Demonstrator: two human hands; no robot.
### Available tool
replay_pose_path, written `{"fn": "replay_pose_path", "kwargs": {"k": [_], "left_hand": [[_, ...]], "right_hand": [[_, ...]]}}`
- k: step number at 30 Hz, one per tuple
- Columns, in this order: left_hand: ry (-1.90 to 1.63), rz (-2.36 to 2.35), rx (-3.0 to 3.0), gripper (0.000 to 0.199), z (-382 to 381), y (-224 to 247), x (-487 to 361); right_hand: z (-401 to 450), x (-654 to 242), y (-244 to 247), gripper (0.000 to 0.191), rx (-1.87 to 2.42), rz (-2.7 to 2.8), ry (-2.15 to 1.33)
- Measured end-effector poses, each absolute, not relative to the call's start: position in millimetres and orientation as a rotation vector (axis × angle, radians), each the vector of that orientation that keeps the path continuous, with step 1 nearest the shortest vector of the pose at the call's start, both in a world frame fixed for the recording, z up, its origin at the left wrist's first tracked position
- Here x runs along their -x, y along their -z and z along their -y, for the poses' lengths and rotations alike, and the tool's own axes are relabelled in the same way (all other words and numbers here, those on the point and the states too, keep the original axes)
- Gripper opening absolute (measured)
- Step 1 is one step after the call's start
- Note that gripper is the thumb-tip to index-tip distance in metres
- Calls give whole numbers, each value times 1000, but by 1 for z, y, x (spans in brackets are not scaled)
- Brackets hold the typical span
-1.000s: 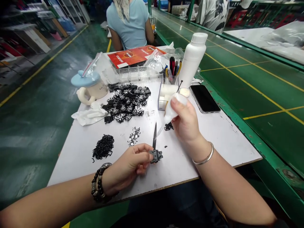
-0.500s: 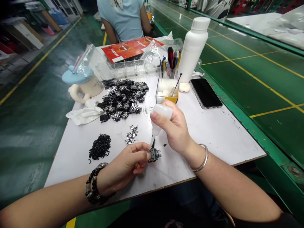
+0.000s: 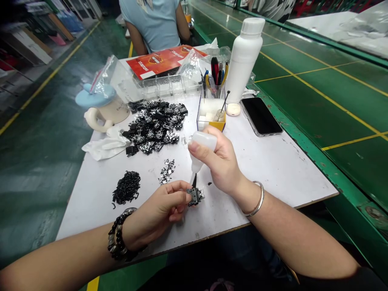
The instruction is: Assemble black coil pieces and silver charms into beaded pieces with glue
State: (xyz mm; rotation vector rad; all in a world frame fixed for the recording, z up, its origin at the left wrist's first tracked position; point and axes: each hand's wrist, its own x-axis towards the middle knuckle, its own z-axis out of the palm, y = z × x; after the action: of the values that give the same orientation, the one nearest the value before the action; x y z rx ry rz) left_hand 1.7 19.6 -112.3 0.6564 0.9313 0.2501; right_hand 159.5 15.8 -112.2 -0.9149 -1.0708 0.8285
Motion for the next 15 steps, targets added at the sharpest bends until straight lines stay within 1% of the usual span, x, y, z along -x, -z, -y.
{"fn": "replay_pose_path", "kwargs": {"k": [15], "left_hand": [[-235, -928, -664, 15, -19, 112, -1]], "right_hand": [[-14, -159, 112, 28, 977, 1068, -825]]}}
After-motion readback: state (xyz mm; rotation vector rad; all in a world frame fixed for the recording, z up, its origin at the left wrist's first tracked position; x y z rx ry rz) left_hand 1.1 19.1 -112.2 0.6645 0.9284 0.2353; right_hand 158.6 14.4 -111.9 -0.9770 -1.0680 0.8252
